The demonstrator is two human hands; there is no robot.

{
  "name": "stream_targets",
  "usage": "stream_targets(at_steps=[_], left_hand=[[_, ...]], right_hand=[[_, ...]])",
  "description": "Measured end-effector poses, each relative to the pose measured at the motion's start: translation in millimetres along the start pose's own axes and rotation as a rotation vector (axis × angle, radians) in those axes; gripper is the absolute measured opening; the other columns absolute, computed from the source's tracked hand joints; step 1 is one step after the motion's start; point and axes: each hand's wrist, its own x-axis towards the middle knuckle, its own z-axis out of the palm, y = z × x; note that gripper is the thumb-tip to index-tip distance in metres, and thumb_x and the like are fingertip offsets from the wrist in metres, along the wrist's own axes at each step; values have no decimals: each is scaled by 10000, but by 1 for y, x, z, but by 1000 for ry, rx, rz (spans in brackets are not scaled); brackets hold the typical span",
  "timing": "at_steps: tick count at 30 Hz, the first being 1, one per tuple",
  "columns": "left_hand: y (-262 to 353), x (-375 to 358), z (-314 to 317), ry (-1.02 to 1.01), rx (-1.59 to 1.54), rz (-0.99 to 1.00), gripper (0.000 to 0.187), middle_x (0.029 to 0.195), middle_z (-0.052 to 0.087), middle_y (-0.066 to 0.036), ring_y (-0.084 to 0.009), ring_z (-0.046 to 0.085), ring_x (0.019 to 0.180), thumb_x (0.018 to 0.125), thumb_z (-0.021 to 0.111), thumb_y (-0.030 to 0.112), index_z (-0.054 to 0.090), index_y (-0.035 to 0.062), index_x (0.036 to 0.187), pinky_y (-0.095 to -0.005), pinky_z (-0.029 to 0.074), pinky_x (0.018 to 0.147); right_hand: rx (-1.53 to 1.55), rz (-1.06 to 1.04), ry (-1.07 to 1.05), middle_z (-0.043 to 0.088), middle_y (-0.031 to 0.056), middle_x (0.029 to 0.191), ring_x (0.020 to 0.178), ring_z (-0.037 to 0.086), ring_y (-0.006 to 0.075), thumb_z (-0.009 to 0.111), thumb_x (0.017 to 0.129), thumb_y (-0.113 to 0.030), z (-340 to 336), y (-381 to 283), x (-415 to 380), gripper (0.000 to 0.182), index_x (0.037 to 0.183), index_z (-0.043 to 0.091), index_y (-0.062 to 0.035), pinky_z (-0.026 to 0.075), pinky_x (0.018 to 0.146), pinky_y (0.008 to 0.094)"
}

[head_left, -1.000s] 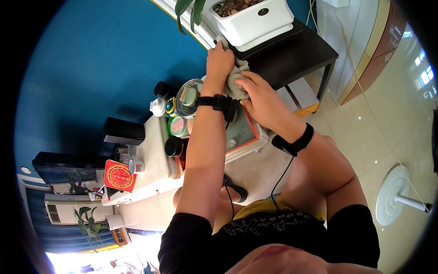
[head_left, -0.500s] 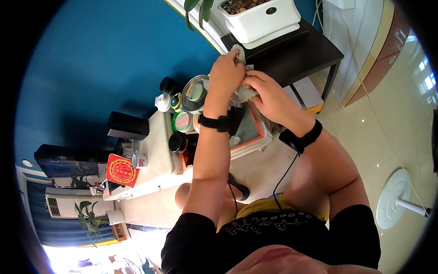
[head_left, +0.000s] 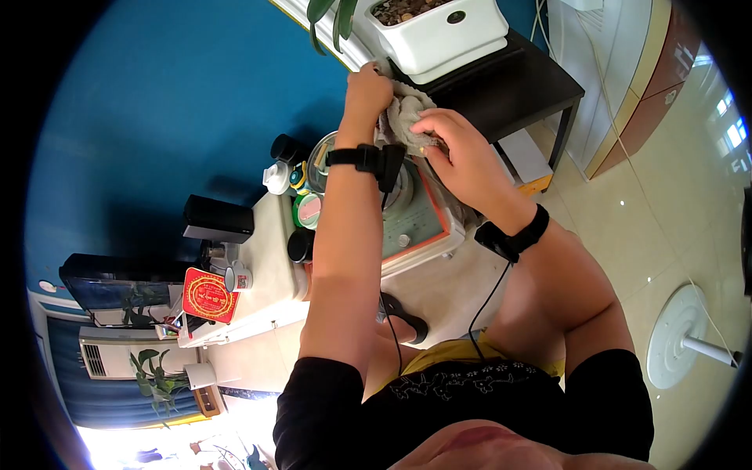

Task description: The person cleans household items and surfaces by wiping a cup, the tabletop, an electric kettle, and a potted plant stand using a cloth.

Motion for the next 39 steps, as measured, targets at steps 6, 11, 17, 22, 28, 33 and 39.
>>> stream_targets(at_steps=[6,11,17,22,28,33,39], left_hand=[[-12,7,15,-19,46,28,492,1038,667,-312,-454,633,1005,818,459,121,616,21,1274,-485,485,950],[-3,-21,2,-70,73,18,501,1133,617,-316,-445,610,1038,813,481,126,624,95,1292,-468,486,943],[6,-56,-5,-5,143,124,461,1150,573,-297,-438,593,1039,824,501,117,644,141,1261,-447,484,946],[14,-79,-22,-113,100,171,471,1152,587,-268,-425,592,1048,809,507,93,642,136,1259,-434,484,932],[10,-94,-29,-338,-338,65,464,1033,630,-112,-194,605,908,804,529,35,611,39,1261,-306,480,824],[-2,-100,2,-35,-503,16,434,1105,590,-140,-198,568,954,848,564,79,571,3,1275,-300,463,839],[38,-134,22,155,-605,41,463,1105,513,-173,-296,542,947,895,628,147,498,-25,1306,-379,455,871]], right_hand=[[30,55,-10,591,124,1168,970,614,269,572,858,66,-7,9,2,301,1142,582,-34,504,820,332],[40,56,-26,598,123,1133,952,615,266,563,860,69,-2,7,1,299,1140,579,-35,506,809,335],[19,68,-71,600,114,1117,912,619,257,565,836,59,5,8,-1,304,1124,588,-35,509,780,320],[16,106,-89,620,106,1011,857,621,270,590,795,11,2,2,0,231,1017,626,-41,504,733,343],[6,234,-67,627,110,819,695,605,264,605,785,-69,-18,3,9,103,870,659,-47,481,643,356],[-100,294,139,605,130,715,615,573,220,546,840,-110,-49,28,20,140,868,660,-33,447,587,326],[-332,180,542,671,145,903,868,632,327,523,874,-107,-93,79,33,157,928,642,-21,492,777,381]])
